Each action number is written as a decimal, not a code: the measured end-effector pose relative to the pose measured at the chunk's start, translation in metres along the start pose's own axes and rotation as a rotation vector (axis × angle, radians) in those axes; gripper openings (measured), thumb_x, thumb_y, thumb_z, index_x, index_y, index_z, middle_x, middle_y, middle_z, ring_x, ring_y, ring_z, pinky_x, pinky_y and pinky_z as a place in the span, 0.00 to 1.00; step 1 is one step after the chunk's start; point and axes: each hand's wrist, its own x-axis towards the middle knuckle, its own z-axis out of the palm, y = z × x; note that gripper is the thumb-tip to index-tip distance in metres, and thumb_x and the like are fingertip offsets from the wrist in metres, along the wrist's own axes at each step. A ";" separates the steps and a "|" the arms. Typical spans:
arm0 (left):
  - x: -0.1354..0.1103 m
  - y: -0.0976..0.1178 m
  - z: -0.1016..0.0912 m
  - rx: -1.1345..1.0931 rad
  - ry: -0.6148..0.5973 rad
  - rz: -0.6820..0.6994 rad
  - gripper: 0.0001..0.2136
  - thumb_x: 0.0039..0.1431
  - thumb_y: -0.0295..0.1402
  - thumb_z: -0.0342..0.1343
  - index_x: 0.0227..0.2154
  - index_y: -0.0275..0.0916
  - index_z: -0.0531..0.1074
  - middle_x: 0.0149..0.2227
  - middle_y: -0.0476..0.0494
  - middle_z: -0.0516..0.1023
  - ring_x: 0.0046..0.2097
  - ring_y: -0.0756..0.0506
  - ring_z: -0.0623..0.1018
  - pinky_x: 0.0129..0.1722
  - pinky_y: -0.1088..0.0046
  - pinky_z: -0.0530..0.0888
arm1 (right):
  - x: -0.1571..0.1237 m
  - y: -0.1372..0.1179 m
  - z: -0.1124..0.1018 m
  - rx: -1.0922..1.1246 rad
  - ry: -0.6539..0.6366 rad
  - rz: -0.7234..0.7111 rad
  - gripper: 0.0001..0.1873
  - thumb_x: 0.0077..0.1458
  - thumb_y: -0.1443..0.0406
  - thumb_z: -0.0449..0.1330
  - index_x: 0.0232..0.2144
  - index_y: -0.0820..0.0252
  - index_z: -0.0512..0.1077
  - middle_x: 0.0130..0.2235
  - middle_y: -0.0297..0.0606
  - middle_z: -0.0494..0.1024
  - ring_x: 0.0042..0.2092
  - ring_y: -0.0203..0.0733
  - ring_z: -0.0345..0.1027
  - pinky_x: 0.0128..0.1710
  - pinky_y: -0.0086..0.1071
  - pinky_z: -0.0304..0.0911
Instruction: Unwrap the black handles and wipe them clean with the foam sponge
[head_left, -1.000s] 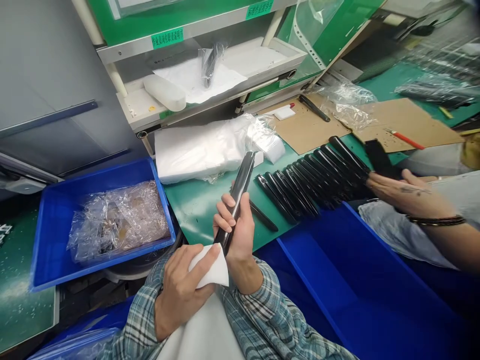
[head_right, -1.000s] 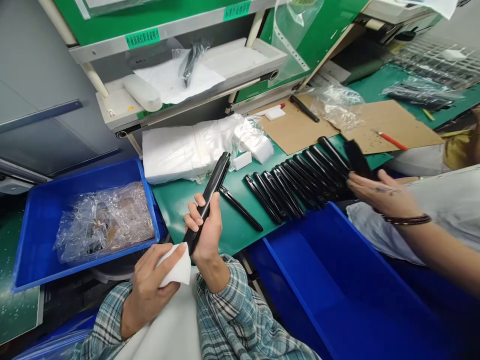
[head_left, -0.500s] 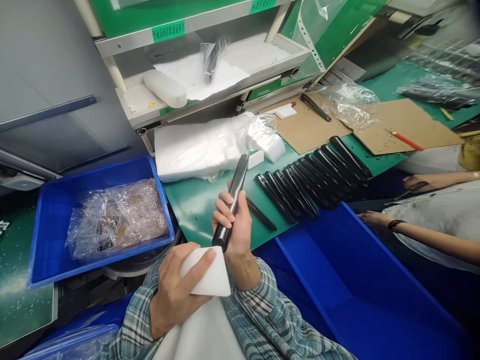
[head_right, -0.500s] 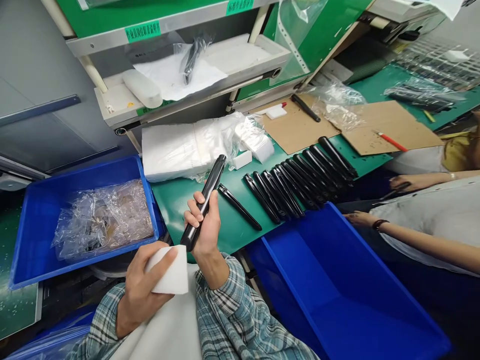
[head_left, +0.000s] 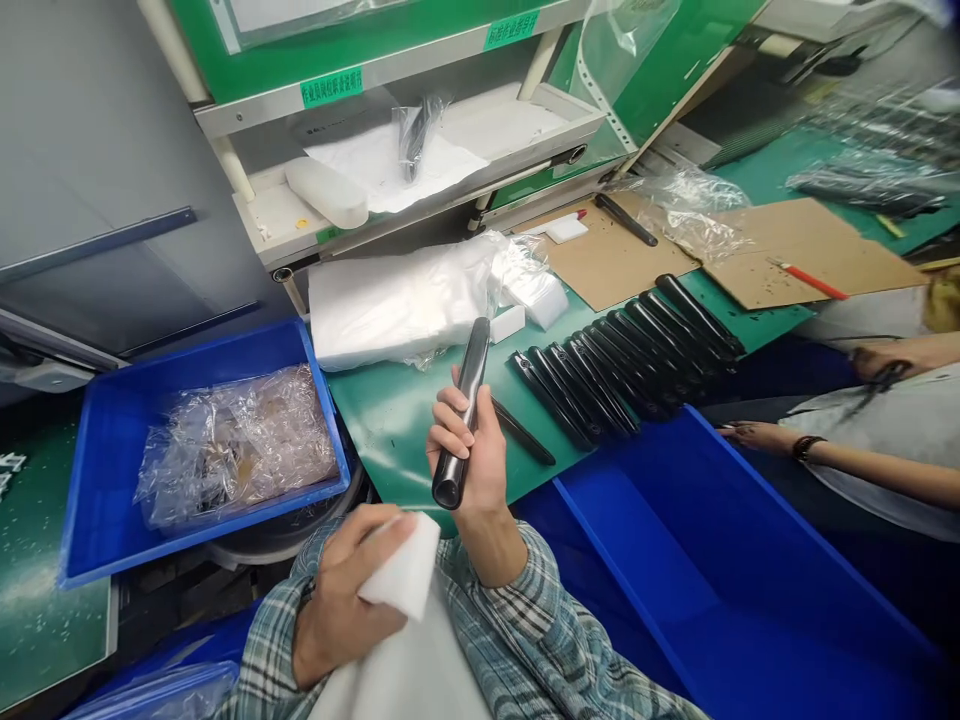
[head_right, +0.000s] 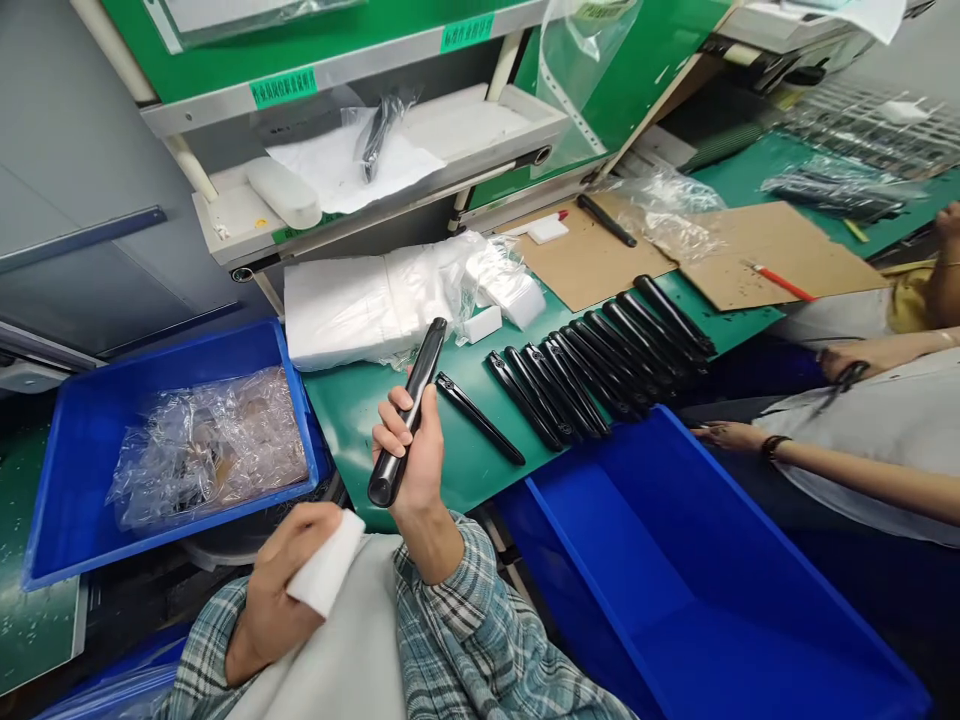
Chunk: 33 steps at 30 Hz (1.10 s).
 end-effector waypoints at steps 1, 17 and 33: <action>0.001 -0.001 -0.003 0.057 0.010 -0.009 0.24 0.79 0.33 0.56 0.73 0.48 0.68 0.54 0.36 0.79 0.51 0.43 0.83 0.48 0.67 0.83 | 0.001 -0.001 -0.002 0.012 -0.004 0.011 0.13 0.67 0.61 0.72 0.41 0.54 0.69 0.30 0.22 0.65 0.20 0.24 0.52 0.14 0.12 0.55; 0.023 0.003 0.009 0.494 0.005 0.169 0.19 0.80 0.32 0.52 0.69 0.44 0.72 0.56 0.34 0.77 0.55 0.39 0.77 0.54 0.62 0.75 | -0.012 0.013 0.010 -0.144 0.012 0.023 0.27 0.57 0.54 0.79 0.31 0.55 0.63 0.28 0.21 0.61 0.19 0.24 0.41 0.12 0.14 0.52; 0.020 0.005 0.006 0.423 0.005 0.149 0.20 0.81 0.33 0.49 0.71 0.42 0.71 0.56 0.33 0.76 0.56 0.39 0.77 0.54 0.61 0.75 | -0.016 0.015 0.016 -0.161 -0.053 0.081 0.30 0.53 0.52 0.82 0.31 0.55 0.63 0.25 0.19 0.61 0.19 0.23 0.41 0.13 0.14 0.53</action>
